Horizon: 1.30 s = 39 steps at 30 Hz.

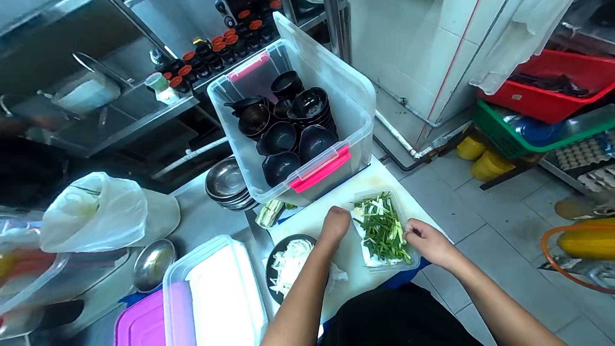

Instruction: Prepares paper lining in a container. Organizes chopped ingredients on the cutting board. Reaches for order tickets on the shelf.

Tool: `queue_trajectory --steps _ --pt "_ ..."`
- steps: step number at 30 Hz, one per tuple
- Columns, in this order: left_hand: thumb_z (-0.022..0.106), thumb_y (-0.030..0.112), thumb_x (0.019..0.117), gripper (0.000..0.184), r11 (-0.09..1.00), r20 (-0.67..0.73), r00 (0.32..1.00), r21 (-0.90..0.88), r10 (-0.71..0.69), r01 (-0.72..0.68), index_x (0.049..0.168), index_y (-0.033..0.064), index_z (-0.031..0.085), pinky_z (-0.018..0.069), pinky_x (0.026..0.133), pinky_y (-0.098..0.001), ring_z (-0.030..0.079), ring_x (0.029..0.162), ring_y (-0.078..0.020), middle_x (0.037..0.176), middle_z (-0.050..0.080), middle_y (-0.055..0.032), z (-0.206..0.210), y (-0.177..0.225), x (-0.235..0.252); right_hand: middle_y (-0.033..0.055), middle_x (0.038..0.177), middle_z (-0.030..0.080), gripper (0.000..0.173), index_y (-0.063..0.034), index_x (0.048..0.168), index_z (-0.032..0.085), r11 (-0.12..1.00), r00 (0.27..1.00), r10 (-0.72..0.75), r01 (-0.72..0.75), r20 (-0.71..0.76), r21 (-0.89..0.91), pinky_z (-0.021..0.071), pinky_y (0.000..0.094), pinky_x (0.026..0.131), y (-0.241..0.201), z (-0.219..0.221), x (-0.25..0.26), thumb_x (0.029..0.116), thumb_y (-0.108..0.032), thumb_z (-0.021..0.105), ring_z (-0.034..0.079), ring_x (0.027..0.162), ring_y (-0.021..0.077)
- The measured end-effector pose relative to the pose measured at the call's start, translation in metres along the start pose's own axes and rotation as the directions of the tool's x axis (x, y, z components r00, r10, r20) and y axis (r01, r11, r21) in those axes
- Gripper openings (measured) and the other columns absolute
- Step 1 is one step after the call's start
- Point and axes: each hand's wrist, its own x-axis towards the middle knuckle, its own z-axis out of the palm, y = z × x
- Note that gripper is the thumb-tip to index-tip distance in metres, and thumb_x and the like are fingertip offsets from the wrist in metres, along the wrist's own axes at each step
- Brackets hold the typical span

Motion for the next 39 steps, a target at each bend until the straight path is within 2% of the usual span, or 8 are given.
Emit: queue_trajectory --steps 6,16,19,26,29,33,36,39 --pt "0.067 0.043 0.0961 0.041 0.976 0.086 0.996 0.21 0.037 -0.054 0.096 0.0016 0.066 0.049 0.068 -0.0483 0.06 0.076 -0.0269 0.085 0.063 -0.0152 0.008 -0.01 -0.007 0.0045 0.073 0.056 0.017 -0.0116 0.084 0.058 0.998 0.998 -0.008 0.012 -0.057 0.066 0.0475 0.0405 0.063 0.009 0.0 -0.001 0.0981 -0.022 0.056 0.057 0.068 0.018" --pt "0.063 0.028 0.0982 0.025 0.965 0.029 0.999 0.257 0.037 -0.043 0.093 0.0045 0.068 0.0486 0.07 -0.0482 0.06 0.077 -0.0261 0.084 0.063 -0.0127 -0.001 -0.009 -0.004 0.0049 0.074 0.058 0.017 -0.0116 0.087 0.059 0.997 0.997 -0.007 0.013 -0.073 0.075 0.0494 0.0413 0.064 0.01 0.001 -0.004 0.1001 -0.022 0.056 0.059 0.069 0.0185" --pt "0.058 0.027 0.1002 0.024 0.989 0.003 1.0 0.146 0.03 -0.03 0.096 0.0045 0.063 0.0495 0.06 -0.039 0.057 0.064 -0.0206 0.078 0.059 -0.01 -0.006 -0.006 -0.004 0.0047 0.073 0.058 0.017 -0.0117 0.085 0.059 0.996 0.997 -0.013 0.019 -0.076 0.083 0.049 0.0411 0.063 0.01 0.001 -0.004 0.0997 -0.021 0.056 0.058 0.068 0.0184" --pt "0.053 0.009 0.1022 0.007 0.851 -0.013 0.978 -0.49 0.208 -0.188 0.102 0.0017 0.054 0.0583 0.077 -0.038 0.07 0.085 -0.022 0.104 0.072 -0.0152 -0.021 0.0 -0.012 0.0048 0.074 0.058 0.017 -0.0114 0.087 0.06 0.996 0.997 -0.023 0.029 -0.068 0.085 0.0492 0.0415 0.064 0.01 0.001 -0.003 0.1005 -0.021 0.056 0.058 0.069 0.0187" --pt "0.046 0.007 0.104 0.007 0.789 0.05 0.979 -0.601 0.199 -0.129 0.111 0.0048 0.049 0.0586 0.069 -0.0343 0.068 0.074 -0.0192 0.092 0.069 -0.0116 -0.015 0.006 -0.011 0.0059 0.074 0.058 0.017 -0.0101 0.088 0.06 0.997 0.997 -0.029 0.035 -0.071 0.075 0.0493 0.0433 0.064 0.008 0.001 -0.003 0.1005 -0.02 0.057 0.058 0.069 0.0197" --pt "0.049 0.023 0.1066 0.02 0.946 0.054 0.975 -0.257 0.217 -0.196 0.108 0.0063 0.059 0.0414 0.05 -0.0273 0.046 0.053 -0.0115 0.07 0.051 -0.0026 0.003 0.009 -0.002 0.0048 0.075 0.058 0.017 -0.0114 0.088 0.059 0.998 0.999 -0.014 0.017 -0.05 0.056 0.0496 0.0414 0.065 0.006 0.001 -0.003 0.1009 -0.021 0.057 0.059 0.069 0.0183" --pt "0.058 0.03 0.1027 0.025 0.87 0.143 0.918 0.294 0.37 -0.397 0.115 0.0106 0.068 0.0542 0.068 -0.0481 0.062 0.07 -0.0244 0.082 0.065 -0.0096 0.011 0.012 0.003 0.0049 0.075 0.058 0.017 -0.0118 0.088 0.059 0.999 0.999 0.0 0.002 -0.043 0.051 0.05 0.0415 0.065 0.007 0.0 -0.002 0.1012 -0.021 0.056 0.059 0.07 0.0185" --pt "0.06 0.032 0.1006 0.03 0.713 0.195 0.907 0.566 0.372 -0.414 0.127 0.0212 0.067 0.0568 0.078 -0.058 0.07 0.086 -0.0295 0.098 0.073 -0.0093 0.022 0.016 0.003 0.0051 0.075 0.058 0.016 -0.0115 0.089 0.059 0.999 0.999 0.003 0.0 -0.047 0.055 0.0499 0.0413 0.065 0.005 0.001 -0.004 0.1014 -0.021 0.056 0.059 0.071 0.0186"
